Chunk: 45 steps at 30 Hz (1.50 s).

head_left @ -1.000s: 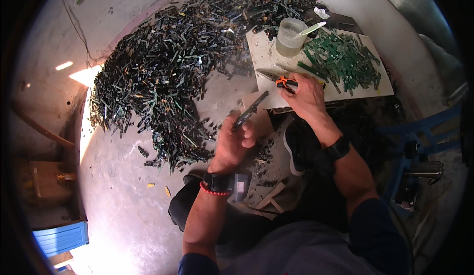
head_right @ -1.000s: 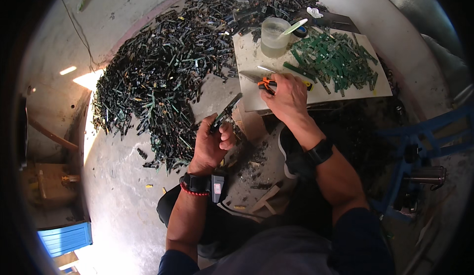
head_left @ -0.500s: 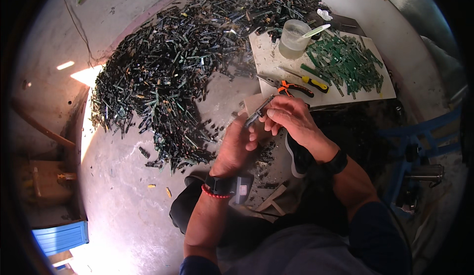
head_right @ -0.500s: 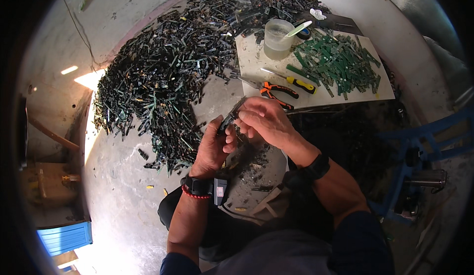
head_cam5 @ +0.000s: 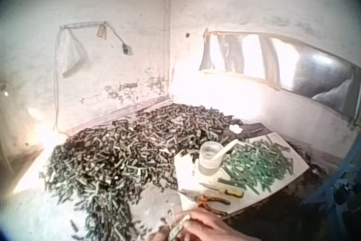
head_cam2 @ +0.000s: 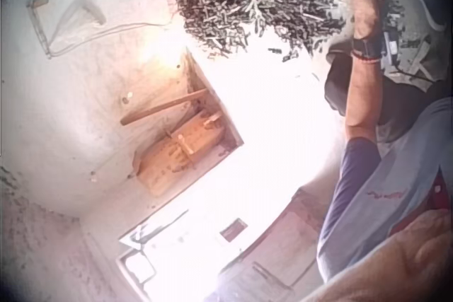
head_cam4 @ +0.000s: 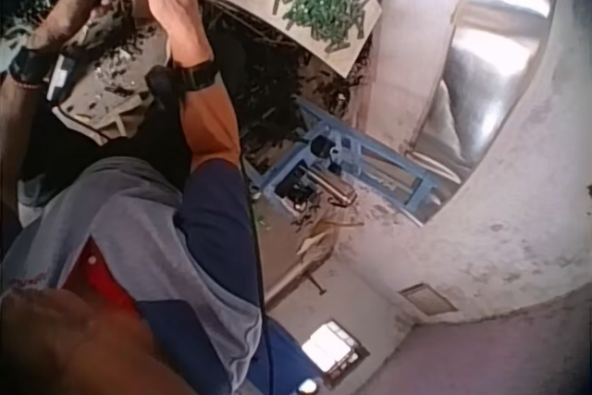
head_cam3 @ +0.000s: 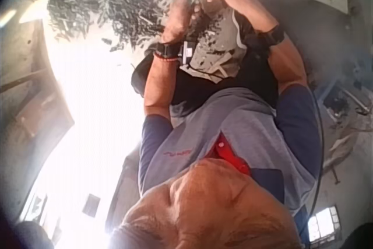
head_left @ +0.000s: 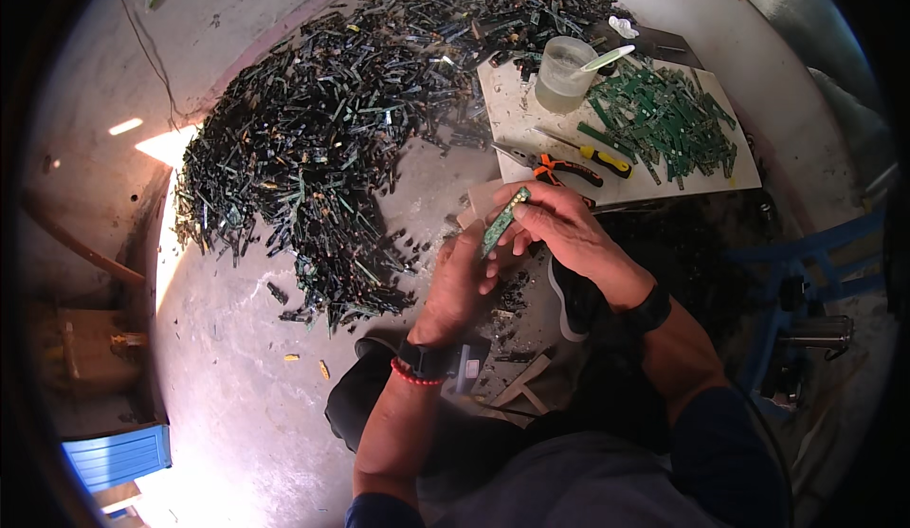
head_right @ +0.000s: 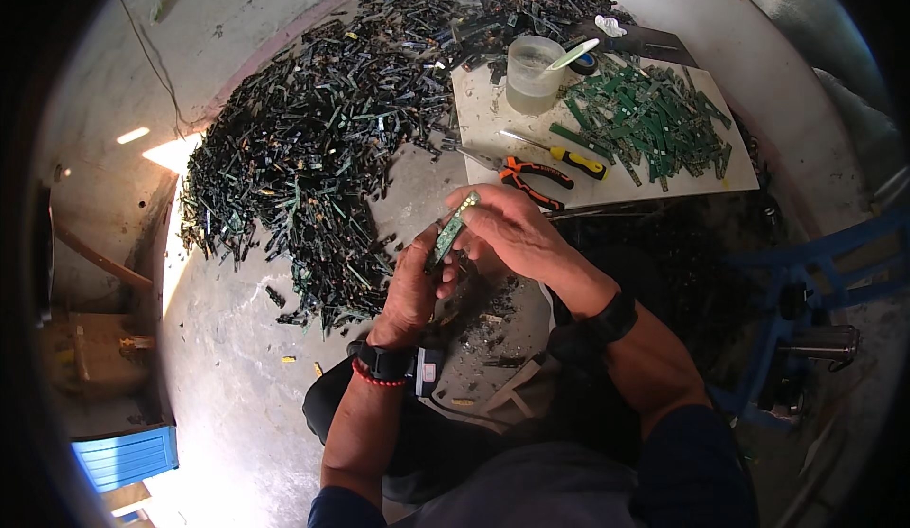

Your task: The person sits on the floor and uses pliers and a screwdriver to remove components from green circuit boards. They place the processed boards on a nearby table and discard the removed parts onto a pile on the floor.

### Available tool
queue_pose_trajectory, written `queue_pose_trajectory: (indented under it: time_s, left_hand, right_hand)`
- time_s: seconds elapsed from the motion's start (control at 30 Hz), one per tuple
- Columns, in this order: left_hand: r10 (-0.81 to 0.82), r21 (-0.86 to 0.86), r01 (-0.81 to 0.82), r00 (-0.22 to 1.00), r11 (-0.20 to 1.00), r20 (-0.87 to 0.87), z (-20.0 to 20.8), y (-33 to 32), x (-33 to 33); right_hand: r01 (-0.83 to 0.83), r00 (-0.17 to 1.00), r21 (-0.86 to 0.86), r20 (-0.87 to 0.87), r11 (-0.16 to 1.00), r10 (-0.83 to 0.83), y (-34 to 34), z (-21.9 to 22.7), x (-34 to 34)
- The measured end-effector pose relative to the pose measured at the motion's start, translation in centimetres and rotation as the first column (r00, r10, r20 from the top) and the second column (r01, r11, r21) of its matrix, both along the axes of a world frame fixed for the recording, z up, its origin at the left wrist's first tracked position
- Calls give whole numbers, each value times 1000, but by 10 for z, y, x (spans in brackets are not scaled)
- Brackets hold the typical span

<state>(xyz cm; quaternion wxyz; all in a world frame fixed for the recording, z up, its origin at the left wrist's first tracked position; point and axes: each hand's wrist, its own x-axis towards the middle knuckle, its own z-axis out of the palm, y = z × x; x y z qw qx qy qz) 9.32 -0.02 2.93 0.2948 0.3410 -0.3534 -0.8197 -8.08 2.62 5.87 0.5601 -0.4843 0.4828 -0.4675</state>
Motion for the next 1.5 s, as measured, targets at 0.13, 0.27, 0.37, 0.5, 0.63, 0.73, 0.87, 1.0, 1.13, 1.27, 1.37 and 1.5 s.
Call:
queue_pose_trajectory:
  time_s: [0.13,0.27,0.37,0.5,0.63,0.73,0.87,1.0,1.13,1.27,1.37,1.5]
  left_hand:
    - [43,-44,-38,991,998,125,3,1,1]
    - [49,-58,-40,986,998,161,-10,0,5]
    - [58,-54,-49,984,997,171,-7,1,6]
    - [43,-68,-31,982,997,186,-3,2,5]
    - [31,-111,-7,976,994,217,-3,2,7]
    - [33,-160,5,971,987,236,-3,2,7]
    - [24,-167,23,961,986,275,2,2,8]
    - [32,-81,-12,971,997,239,1,2,7]
    - [18,48,-26,987,999,161,4,2,7]
    - [23,127,-30,998,991,54,5,4,7]
    - [-19,212,38,996,977,-88,3,4,13]
    - [-79,245,144,963,959,-256,4,6,19]
  right_hand:
    - [76,996,-11,58,997,-75,0,-6,4]
    - [95,993,-85,-62,992,-101,-2,-11,1]
    - [83,992,-40,-94,996,-86,-4,-4,2]
    - [105,992,-22,-61,994,-106,-4,-4,4]
    - [118,989,-28,-83,993,-120,-4,-1,6]
    - [101,989,-61,-104,993,-107,-5,0,6]
    - [84,991,-20,-106,996,-86,-6,0,5]
    - [28,999,24,-28,999,-27,-6,7,5]
    - [9,997,43,71,999,-12,-5,12,8]
    - [-8,923,35,385,999,-6,-5,-5,10]
    - [-14,839,46,543,999,-13,-5,-10,18]
    - [-52,739,200,666,978,-96,-4,-17,26]
